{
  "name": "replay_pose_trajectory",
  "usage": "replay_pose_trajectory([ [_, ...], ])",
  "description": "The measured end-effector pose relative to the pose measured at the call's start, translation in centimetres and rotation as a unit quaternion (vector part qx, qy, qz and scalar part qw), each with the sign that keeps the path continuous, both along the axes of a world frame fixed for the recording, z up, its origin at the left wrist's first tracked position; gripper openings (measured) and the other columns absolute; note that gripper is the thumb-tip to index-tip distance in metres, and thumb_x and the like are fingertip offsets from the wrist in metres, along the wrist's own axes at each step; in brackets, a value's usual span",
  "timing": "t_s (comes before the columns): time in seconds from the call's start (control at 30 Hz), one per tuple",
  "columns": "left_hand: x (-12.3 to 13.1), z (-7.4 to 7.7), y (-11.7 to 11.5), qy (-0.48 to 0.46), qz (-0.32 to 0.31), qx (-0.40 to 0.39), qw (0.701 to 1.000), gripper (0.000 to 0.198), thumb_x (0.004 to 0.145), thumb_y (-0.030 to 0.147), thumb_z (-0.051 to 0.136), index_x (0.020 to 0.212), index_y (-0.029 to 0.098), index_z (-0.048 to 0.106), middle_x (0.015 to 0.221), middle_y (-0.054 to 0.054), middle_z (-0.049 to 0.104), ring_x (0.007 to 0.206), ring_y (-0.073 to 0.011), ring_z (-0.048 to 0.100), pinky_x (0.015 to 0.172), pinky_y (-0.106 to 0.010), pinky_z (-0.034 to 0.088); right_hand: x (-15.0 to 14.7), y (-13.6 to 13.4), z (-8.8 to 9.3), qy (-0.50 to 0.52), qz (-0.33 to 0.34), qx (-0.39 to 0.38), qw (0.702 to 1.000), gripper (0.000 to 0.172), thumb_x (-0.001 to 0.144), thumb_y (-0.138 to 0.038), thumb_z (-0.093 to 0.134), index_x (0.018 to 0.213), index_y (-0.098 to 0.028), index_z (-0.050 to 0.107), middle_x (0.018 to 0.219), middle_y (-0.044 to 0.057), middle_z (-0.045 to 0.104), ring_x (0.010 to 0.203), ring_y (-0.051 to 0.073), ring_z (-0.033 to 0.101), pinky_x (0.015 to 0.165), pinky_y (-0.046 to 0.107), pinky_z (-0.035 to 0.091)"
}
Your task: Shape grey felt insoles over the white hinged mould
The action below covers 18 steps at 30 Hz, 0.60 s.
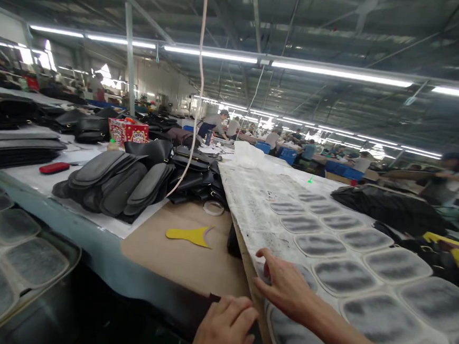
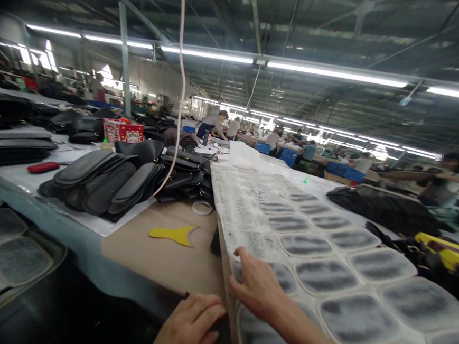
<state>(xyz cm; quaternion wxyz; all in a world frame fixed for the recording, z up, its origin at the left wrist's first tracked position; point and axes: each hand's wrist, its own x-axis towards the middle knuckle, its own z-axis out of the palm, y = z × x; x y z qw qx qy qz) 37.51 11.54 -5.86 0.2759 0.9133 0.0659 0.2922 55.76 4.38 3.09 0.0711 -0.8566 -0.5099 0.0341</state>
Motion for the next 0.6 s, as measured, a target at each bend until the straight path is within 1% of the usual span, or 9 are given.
replay_pose_trajectory([
  [0.03,2.0,-0.4,-0.1,-0.002,-0.036,0.03,0.999,0.04,0.083,0.016,0.066,0.121,0.026,0.058,0.124,-0.001,0.065,0.107,-0.0232,0.06,0.093,-0.036,0.054,0.0,-0.3,0.2,0.005,-0.01,0.009,1.0,0.03,0.08,-0.029,0.054,0.108,-0.018,0.052,0.078,0.002,0.066,0.071,0.02,0.062,0.065,0.029,0.035],
  [0.07,3.6,-0.8,-0.1,0.0,-0.045,0.052,0.998,0.045,0.084,0.016,0.064,0.126,0.026,0.055,0.128,-0.002,0.063,0.107,-0.0242,0.06,0.092,-0.037,0.054,0.0,-0.5,0.4,0.01,-0.021,0.018,1.0,0.024,0.081,-0.03,0.055,0.101,-0.018,0.053,0.077,0.002,0.065,0.07,0.019,0.061,0.064,0.028,0.035],
  [0.13,5.3,-1.7,-0.2,0.003,-0.034,0.082,0.996,0.049,0.086,0.017,0.061,0.132,0.03,0.05,0.127,-0.002,0.063,0.105,-0.0243,0.06,0.086,-0.036,0.056,0.0,-0.7,0.3,0.019,-0.036,0.031,0.999,0.019,0.079,-0.033,0.058,0.091,-0.019,0.054,0.079,0.002,0.065,0.07,0.018,0.059,0.063,0.027,0.035],
  [0.23,5.1,-3.2,0.0,-0.01,0.009,0.088,0.996,0.044,0.088,0.023,0.062,0.129,0.036,0.053,0.123,0.0,0.064,0.104,-0.0222,0.061,0.086,-0.034,0.055,0.2,-0.5,-0.2,0.03,-0.042,0.038,0.998,0.017,0.075,-0.032,0.062,0.085,-0.02,0.055,0.079,0.001,0.065,0.07,0.017,0.058,0.062,0.027,0.033],
  [0.37,3.9,-4.6,0.1,-0.055,0.039,0.136,0.988,0.037,0.089,0.038,0.061,0.126,0.039,0.057,0.132,-0.002,0.058,0.111,-0.0247,0.058,0.089,-0.035,0.054,0.7,-0.5,-0.3,0.043,-0.03,0.033,0.998,0.007,0.078,-0.027,0.057,0.079,-0.021,0.056,0.072,0.001,0.065,0.066,0.017,0.058,0.059,0.026,0.033],
  [0.43,3.9,-4.7,0.0,-0.074,0.047,0.154,0.984,0.036,0.09,0.04,0.058,0.126,0.036,0.058,0.132,-0.003,0.059,0.111,-0.0264,0.058,0.087,-0.036,0.054,1.0,-0.8,0.2,0.035,-0.021,0.035,0.999,0.006,0.081,-0.025,0.052,0.077,-0.021,0.055,0.07,0.001,0.065,0.065,0.017,0.058,0.059,0.027,0.033],
  [0.47,4.0,-4.6,-0.1,-0.08,0.046,0.144,0.985,0.034,0.091,0.04,0.057,0.125,0.033,0.059,0.13,-0.003,0.062,0.11,-0.0261,0.059,0.087,-0.036,0.054,1.2,-1.1,0.6,0.026,-0.022,0.038,0.999,0.009,0.083,-0.025,0.049,0.075,-0.022,0.053,0.069,0.001,0.065,0.064,0.017,0.058,0.059,0.027,0.033],
  [0.53,4.3,-4.1,-0.2,-0.074,0.025,0.096,0.992,0.03,0.092,0.036,0.056,0.121,0.03,0.06,0.123,0.0,0.066,0.109,-0.0239,0.059,0.09,-0.035,0.053,1.7,-1.7,1.6,0.001,-0.036,0.05,0.998,0.015,0.085,-0.027,0.044,0.073,-0.022,0.051,0.067,0.003,0.064,0.063,0.018,0.057,0.059,0.029,0.032],
  [0.6,4.4,-3.3,-0.3,-0.047,0.004,0.039,0.998,0.026,0.092,0.033,0.056,0.118,0.032,0.06,0.121,0.003,0.067,0.109,-0.0226,0.059,0.094,-0.035,0.051,2.3,-2.4,2.8,-0.026,-0.064,0.063,0.996,0.019,0.087,-0.029,0.041,0.071,-0.023,0.05,0.068,0.004,0.065,0.064,0.02,0.058,0.06,0.031,0.032],
])
